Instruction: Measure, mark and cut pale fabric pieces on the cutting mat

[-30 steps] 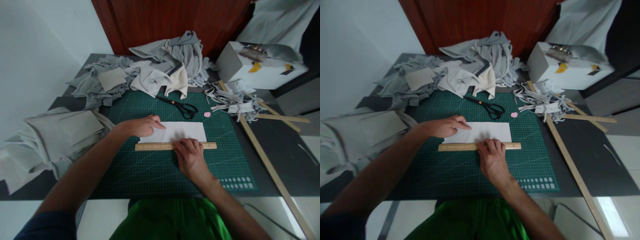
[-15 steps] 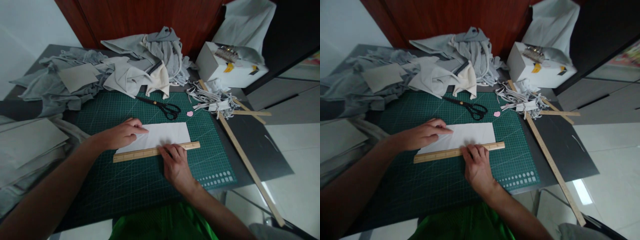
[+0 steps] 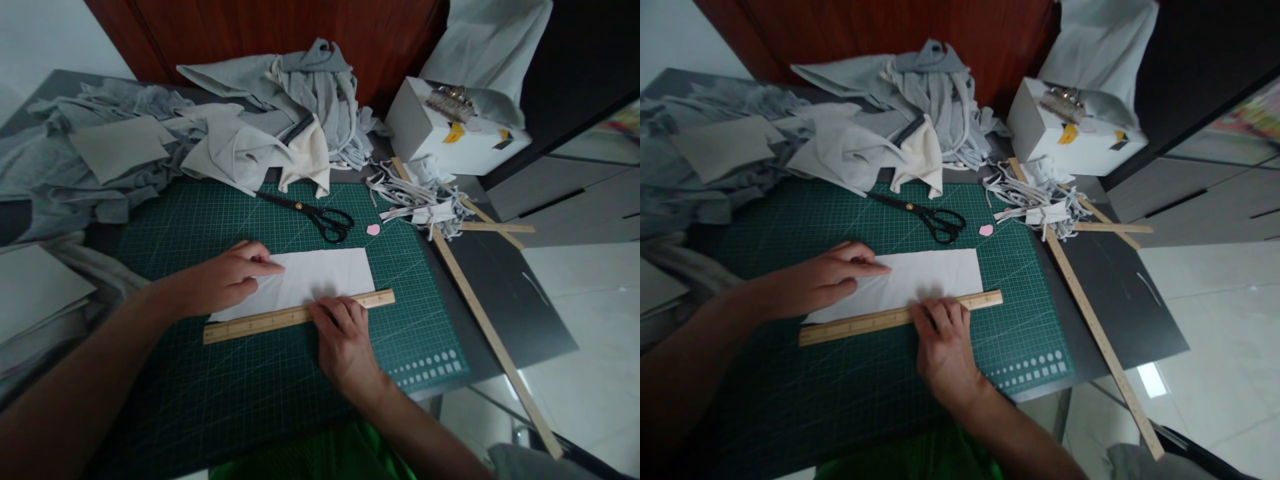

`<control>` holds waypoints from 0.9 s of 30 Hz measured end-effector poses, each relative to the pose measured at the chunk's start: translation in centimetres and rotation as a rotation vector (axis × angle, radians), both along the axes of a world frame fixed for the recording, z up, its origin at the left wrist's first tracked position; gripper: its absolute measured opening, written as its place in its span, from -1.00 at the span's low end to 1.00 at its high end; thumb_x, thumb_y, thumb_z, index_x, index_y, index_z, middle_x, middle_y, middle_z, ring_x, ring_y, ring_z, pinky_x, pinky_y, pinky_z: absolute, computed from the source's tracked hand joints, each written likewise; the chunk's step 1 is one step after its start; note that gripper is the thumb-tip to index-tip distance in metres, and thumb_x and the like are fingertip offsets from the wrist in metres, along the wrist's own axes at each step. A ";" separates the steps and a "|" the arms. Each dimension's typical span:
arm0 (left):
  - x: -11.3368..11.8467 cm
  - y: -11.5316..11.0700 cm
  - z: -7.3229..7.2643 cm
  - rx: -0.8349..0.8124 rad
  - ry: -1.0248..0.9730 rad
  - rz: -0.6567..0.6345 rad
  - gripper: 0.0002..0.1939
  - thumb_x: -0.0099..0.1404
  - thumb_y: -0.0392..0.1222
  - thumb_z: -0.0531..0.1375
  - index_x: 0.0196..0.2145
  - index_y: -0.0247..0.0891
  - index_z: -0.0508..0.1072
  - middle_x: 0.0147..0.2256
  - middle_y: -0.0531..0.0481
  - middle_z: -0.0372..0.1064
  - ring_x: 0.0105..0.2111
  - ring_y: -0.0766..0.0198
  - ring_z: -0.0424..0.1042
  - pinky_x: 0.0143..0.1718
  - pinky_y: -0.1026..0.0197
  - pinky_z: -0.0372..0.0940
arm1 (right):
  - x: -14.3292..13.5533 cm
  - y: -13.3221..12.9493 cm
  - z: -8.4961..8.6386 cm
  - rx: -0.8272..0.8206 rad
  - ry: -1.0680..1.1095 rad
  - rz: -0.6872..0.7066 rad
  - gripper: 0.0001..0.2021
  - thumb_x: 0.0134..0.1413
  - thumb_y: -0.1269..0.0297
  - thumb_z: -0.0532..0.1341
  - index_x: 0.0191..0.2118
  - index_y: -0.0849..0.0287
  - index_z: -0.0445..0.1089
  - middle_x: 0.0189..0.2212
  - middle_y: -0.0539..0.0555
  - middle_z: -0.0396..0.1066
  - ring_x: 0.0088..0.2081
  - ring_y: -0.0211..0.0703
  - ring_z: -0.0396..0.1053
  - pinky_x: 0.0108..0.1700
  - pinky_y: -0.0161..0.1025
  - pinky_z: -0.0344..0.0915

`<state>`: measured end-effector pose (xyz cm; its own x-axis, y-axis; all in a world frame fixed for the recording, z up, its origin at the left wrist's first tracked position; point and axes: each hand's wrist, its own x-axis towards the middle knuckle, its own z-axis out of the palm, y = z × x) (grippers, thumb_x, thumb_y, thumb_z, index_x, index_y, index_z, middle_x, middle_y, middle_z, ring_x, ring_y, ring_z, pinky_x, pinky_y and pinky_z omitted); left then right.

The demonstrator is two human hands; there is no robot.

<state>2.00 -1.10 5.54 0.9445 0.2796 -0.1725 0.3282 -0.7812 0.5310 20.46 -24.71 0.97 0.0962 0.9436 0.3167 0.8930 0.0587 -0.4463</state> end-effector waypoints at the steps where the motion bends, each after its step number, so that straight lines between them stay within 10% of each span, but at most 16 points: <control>1: 0.0 0.0 0.1 -0.001 0.003 -0.002 -0.44 0.39 -0.26 0.01 0.28 -0.04 0.47 0.05 -0.05 0.34 0.12 0.08 0.30 0.28 0.06 0.18 | 0.0 0.0 -0.1 0.001 0.001 -0.003 -0.55 0.30 0.54 0.14 0.24 0.14 0.40 0.09 0.17 0.46 0.09 0.08 0.26 0.14 0.07 0.23; 18: -0.6 -0.4 0.1 0.004 0.012 -0.051 -0.20 0.12 -0.47 0.14 0.32 -0.07 0.39 0.12 -0.07 0.27 0.19 0.08 0.24 0.31 0.08 0.17 | 1.4 -0.4 -0.9 -0.024 -0.081 0.037 -0.47 0.23 0.58 0.12 0.25 0.03 0.39 0.06 0.17 0.45 0.06 0.16 0.25 0.04 0.09 0.19; 27: -0.5 -0.6 0.1 -0.030 -0.003 -0.043 -0.18 0.12 -0.50 0.12 0.33 -0.09 0.38 0.12 -0.07 0.27 0.20 0.12 0.25 0.32 0.11 0.15 | 2.2 -0.5 -0.1 0.058 -0.072 0.017 -0.73 0.28 0.51 0.17 -0.04 0.03 0.47 -0.08 0.10 0.50 -0.02 0.07 0.34 0.07 0.06 0.15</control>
